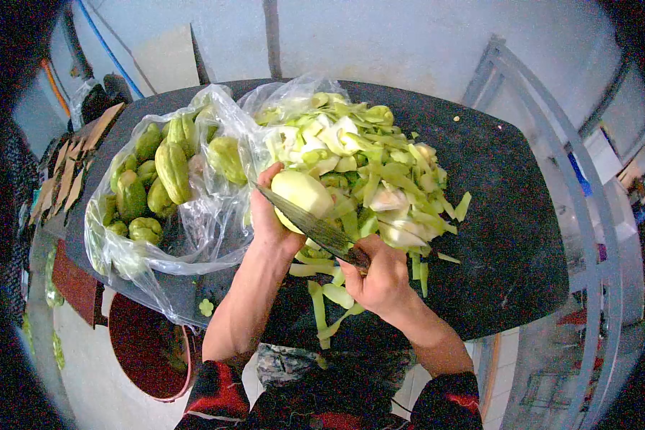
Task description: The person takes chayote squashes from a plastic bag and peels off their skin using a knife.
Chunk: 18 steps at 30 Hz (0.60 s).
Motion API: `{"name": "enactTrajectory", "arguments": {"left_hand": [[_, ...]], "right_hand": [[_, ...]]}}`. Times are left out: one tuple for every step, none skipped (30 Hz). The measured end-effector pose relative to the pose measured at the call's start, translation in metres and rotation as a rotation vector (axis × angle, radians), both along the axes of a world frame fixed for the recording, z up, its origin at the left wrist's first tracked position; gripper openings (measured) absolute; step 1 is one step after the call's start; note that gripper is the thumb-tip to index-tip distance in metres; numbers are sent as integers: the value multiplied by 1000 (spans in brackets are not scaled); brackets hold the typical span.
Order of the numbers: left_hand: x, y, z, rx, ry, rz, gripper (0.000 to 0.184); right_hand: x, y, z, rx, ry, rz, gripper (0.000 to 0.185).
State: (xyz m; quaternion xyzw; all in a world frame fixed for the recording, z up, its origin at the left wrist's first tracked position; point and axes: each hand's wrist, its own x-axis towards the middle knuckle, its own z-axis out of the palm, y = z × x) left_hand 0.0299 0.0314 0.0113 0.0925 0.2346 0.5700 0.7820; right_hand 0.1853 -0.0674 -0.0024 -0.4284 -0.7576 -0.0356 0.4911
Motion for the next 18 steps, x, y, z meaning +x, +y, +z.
{"name": "enactTrajectory", "arguments": {"left_hand": [[0, 1, -1, 3, 0, 1, 32], [-1, 1, -2, 6, 0, 3, 29], [-1, 4, -5, 6, -1, 3, 29], [-1, 7, -11, 7, 1, 33, 26], [-1, 9, -14, 8, 3, 64, 25], [-2, 9, -15, 8, 2, 64, 25], [-3, 8, -15, 18, 8, 75, 25], [-3, 8, -14, 30, 12, 84, 24], [-2, 9, -14, 32, 10, 83, 24], [-2, 8, -13, 24, -10, 68, 24], [-2, 7, -12, 16, -30, 55, 24], [-1, 4, -6, 18, -31, 55, 24], [2, -3, 4, 71, 68, 160, 24], [4, -7, 10, 124, 166, 265, 23], [2, -4, 3, 124, 166, 265, 23], [-1, 2, -7, 80, 93, 159, 24], [-3, 6, -15, 36, 20, 53, 24], [-2, 4, -13, 35, 20, 52, 24]], "right_hand": [[-1, 1, -1, 7, 10, -12, 25], [-1, 1, -3, 6, 9, -13, 25], [-2, 2, -4, 31, 12, -23, 24], [-3, 2, -6, 56, 15, -33, 24], [-3, 3, -7, 57, 14, -33, 24], [-3, 3, -7, 39, 9, -47, 24], [-4, 2, -8, 20, 3, -62, 25], [-3, 4, -9, 23, 1, -65, 25], [-3, 5, -10, 54, 0, -44, 25], [-3, 6, -11, 81, -1, -22, 26], [-3, 5, -11, 81, -1, -22, 26], [-3, 3, -10, 23, -3, -33, 28], [-4, 1, -10, -36, -4, -44, 30], [-4, 1, -9, -35, -5, -44, 30], [-5, 0, -9, -42, -19, -56, 30], [-5, 0, -9, -49, -34, -69, 30], [-6, 2, -10, -48, -34, -69, 30], [-6, 4, -12, -25, -12, -58, 29]]}}
